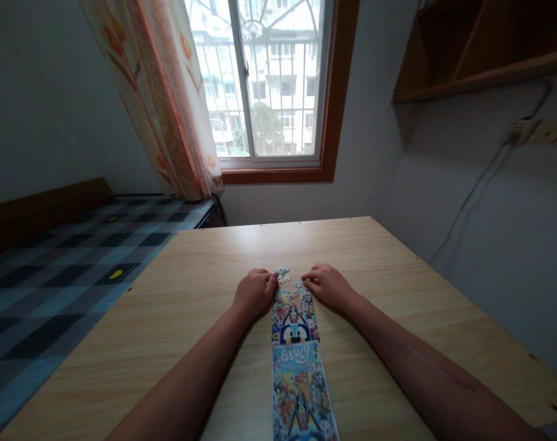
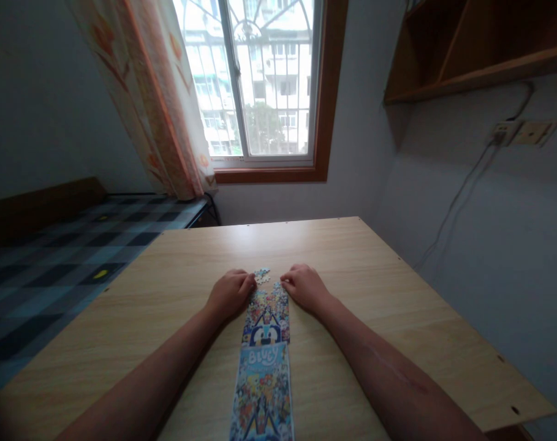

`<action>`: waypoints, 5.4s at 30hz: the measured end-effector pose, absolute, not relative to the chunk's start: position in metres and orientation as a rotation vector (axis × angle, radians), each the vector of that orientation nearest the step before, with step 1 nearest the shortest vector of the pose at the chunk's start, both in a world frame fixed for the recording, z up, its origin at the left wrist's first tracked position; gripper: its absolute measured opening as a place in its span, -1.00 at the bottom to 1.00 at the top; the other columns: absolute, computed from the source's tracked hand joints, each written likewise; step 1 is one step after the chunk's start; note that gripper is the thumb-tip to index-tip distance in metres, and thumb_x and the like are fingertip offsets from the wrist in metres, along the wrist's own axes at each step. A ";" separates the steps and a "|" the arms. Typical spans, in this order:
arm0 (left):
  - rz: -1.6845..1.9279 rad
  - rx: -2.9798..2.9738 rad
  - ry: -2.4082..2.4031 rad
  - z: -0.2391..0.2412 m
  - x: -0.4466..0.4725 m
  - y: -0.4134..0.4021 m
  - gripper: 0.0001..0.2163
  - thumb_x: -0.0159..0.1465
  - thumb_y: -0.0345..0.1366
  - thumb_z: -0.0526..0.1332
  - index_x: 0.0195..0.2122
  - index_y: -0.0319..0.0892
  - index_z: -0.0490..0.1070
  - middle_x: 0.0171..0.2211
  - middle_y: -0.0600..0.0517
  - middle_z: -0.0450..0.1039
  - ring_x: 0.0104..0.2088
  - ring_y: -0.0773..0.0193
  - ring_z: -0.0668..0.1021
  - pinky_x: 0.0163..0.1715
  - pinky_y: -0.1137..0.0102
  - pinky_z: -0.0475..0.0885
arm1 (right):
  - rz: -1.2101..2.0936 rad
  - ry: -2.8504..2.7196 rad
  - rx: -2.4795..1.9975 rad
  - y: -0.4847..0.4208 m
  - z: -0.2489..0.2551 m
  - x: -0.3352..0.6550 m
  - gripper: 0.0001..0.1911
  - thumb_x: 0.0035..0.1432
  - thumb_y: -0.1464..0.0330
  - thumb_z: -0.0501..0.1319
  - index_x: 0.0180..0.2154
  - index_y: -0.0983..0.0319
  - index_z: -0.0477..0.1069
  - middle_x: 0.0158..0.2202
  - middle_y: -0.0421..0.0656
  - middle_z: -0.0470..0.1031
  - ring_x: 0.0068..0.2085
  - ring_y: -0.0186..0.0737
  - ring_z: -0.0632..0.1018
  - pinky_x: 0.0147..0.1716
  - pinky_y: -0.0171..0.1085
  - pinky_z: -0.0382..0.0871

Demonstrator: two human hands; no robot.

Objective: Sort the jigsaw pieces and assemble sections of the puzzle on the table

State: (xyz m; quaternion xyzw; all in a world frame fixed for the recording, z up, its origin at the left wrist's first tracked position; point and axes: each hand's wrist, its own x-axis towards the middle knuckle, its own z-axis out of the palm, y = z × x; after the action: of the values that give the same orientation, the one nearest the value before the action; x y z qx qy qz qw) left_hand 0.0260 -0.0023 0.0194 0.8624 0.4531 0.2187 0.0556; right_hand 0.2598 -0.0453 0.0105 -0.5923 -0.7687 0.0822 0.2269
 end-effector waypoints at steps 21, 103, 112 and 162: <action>0.629 2.878 1.072 0.008 0.041 -0.017 -0.67 0.41 -0.16 0.04 0.05 -0.05 0.53 0.24 -0.10 0.33 0.28 -0.01 0.27 0.26 -0.02 0.17 | 0.166 -2.015 -1.809 -0.049 0.017 0.267 -0.72 0.29 0.28 0.15 -0.06 0.15 0.57 -0.14 -0.11 0.58 -0.08 -0.22 0.52 -0.06 -0.32 0.31; 0.709 2.428 1.291 0.019 0.030 -0.015 -0.92 0.23 -0.37 0.23 -0.35 -0.14 0.54 -0.36 0.04 0.57 -0.34 0.23 0.54 -0.28 0.37 0.39 | 0.170 -2.223 -1.775 -0.080 0.024 0.242 -0.75 0.32 0.27 0.16 -0.09 0.16 0.56 -0.13 -0.06 0.47 -0.04 -0.17 0.43 -0.08 -0.30 0.27; 0.982 2.194 1.417 0.016 0.033 -0.001 -0.85 0.27 -0.32 0.22 -0.24 -0.16 0.58 -0.27 -0.01 0.62 -0.35 0.24 0.58 -0.20 0.34 0.46 | 0.192 -2.222 -1.784 -0.078 0.023 0.241 -0.78 0.30 0.28 0.17 -0.14 0.17 0.57 -0.14 -0.07 0.48 -0.05 -0.17 0.45 -0.08 -0.30 0.28; 0.886 2.522 1.030 0.022 0.044 -0.033 -0.86 0.33 -0.31 0.22 -0.30 -0.12 0.59 -0.28 0.02 0.54 -0.30 0.30 0.53 -0.27 0.41 0.39 | 0.487 -1.803 -1.292 -0.075 0.016 0.243 -0.90 0.21 0.38 0.27 -0.29 0.22 0.59 -0.32 -0.17 0.58 -0.30 -0.35 0.53 -0.22 -0.38 0.36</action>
State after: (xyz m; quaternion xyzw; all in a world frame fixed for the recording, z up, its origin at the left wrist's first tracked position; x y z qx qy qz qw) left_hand 0.0438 -0.0330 0.0223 0.8719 0.3563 0.3062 0.1381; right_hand 0.2434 -0.0752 0.0155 -0.5158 -0.7200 0.1944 0.4217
